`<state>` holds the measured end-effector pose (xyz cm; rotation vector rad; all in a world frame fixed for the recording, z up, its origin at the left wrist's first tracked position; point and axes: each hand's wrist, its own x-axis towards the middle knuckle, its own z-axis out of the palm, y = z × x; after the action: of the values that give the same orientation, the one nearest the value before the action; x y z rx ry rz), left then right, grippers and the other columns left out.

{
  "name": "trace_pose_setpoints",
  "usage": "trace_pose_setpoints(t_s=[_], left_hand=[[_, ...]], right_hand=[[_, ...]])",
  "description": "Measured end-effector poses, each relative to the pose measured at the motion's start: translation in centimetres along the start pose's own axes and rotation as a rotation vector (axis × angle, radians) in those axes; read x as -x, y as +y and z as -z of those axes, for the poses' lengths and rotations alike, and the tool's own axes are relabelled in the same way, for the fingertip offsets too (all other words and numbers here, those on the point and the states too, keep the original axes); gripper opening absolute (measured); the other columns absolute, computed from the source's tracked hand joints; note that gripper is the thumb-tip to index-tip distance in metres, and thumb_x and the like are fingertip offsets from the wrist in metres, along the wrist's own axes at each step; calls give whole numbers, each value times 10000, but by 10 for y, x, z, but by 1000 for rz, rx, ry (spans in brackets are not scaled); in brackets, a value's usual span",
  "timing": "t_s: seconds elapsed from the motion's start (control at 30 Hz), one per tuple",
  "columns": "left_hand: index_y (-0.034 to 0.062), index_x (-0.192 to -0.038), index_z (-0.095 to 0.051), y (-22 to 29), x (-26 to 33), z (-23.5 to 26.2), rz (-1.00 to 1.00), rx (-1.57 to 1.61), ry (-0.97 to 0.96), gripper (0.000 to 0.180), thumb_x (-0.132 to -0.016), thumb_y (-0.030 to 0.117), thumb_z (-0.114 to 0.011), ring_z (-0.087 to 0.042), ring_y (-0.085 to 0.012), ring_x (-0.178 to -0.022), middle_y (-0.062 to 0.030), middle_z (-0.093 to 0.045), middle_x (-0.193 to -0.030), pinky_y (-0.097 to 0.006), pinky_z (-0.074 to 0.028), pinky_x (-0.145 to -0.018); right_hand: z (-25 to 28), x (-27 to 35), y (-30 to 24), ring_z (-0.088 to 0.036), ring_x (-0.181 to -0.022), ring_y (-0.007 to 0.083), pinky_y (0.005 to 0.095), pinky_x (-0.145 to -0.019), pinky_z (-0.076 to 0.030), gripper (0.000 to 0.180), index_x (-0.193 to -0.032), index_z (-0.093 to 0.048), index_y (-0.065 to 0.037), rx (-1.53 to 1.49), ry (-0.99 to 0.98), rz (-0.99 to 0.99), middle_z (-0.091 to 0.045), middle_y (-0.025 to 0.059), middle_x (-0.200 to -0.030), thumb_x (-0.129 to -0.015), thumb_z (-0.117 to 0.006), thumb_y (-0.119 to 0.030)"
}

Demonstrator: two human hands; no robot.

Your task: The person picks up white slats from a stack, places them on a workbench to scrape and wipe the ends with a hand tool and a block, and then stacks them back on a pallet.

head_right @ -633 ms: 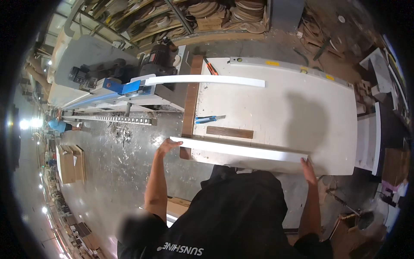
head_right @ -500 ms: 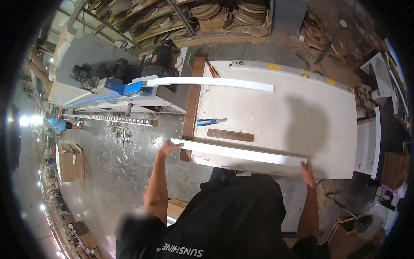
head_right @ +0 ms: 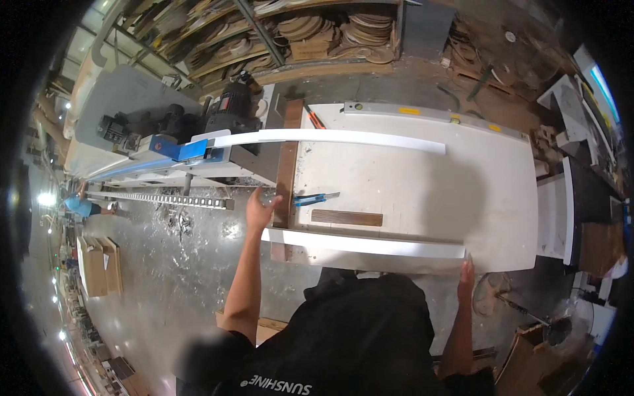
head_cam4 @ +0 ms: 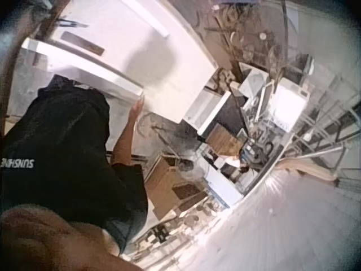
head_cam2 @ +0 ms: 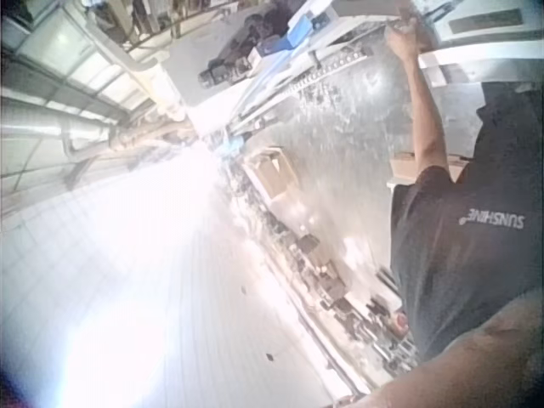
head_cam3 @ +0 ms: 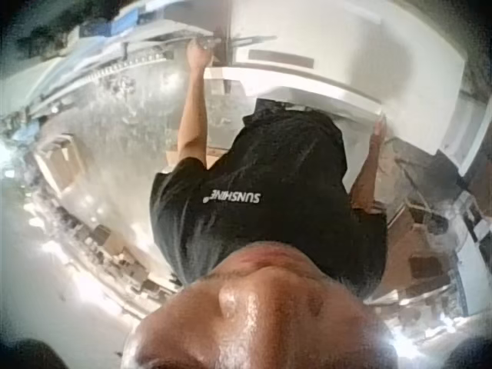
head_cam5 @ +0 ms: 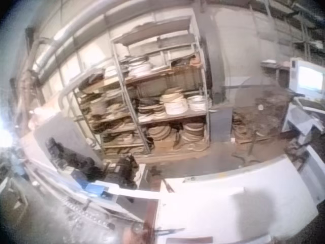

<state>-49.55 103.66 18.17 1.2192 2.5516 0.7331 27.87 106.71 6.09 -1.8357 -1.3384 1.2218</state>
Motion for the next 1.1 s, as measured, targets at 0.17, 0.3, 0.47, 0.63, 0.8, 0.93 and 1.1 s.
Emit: trace_pose_setpoints(t_s=[0.17, 0.3, 0.47, 0.63, 0.8, 0.93, 1.1], left_hand=[[-10, -1452, -550, 142, -48, -90, -535, -83, -138, 810, -850, 442, -849, -532, -408, -1348, -227, -624, -1371, -486, -410, -1178], [-2, -1550, -463, 201, -89, -142, -749, -258, -136, 897, -866, 447, -830, -389, -402, -1522, -203, -507, -1580, -496, -276, -1296], [22, -1680, -241, 253, -139, -203, -671, -594, -359, 1034, -911, 470, -767, -246, -372, -1622, -222, -375, -1690, -514, -109, -1345], [70, -1371, -638, 267, -143, -226, -686, -358, -358, 584, -909, 397, -781, -590, -342, -1294, -161, -651, -1352, -492, -376, -1166], [102, -1420, -619, 215, -79, -206, -772, -224, -395, 604, -931, 423, -770, -590, -323, -1312, -144, -644, -1381, -494, -376, -1167], [93, -1408, -622, 144, -77, -164, -830, -197, -299, 614, -920, 431, -779, -577, -337, -1332, -142, -635, -1405, -507, -358, -1190], [54, -1315, -647, 98, -127, -98, -802, -204, -124, 641, -867, 478, -821, -589, -376, -1282, -160, -657, -1342, -532, -372, -1184]], right_hand=[[12, 76, 45, -684, -1058, 220, 356, -973, -547, 356, -1349, -656, 30, 99, 255, -1, -709, 128, -1258, -1088, -604, -207], [-5, 120, 7, -659, -952, 196, 359, -869, -548, 295, -1194, -687, 35, 159, 340, 18, -702, 106, -1129, -1092, -584, -223], [9, 185, 10, -672, -873, 208, 355, -785, -556, 303, -1163, -679, -4, 156, 412, -37, -700, 85, -1002, -1124, -527, -263], [15, 249, 37, -694, -948, 193, 349, -828, -581, 310, -1245, -679, 16, -9, 517, -209, -714, 80, -1069, -1081, -596, -234], [-6, 312, 80, -698, -923, 188, 348, -778, -594, 313, -1227, -668, 4, -61, 594, -535, -719, 87, -1036, -1077, -619, -266], [-48, 325, 91, -707, -900, 213, 375, -764, -596, 313, -1170, -664, -11, -233, 490, -668, -729, 89, -963, -1061, -651, -305], [-49, 319, 155, -702, -888, 237, 436, -758, -565, 313, -1107, -689, -17, 759, 9, -112, -748, 120, -976, -1036, -655, -321]])
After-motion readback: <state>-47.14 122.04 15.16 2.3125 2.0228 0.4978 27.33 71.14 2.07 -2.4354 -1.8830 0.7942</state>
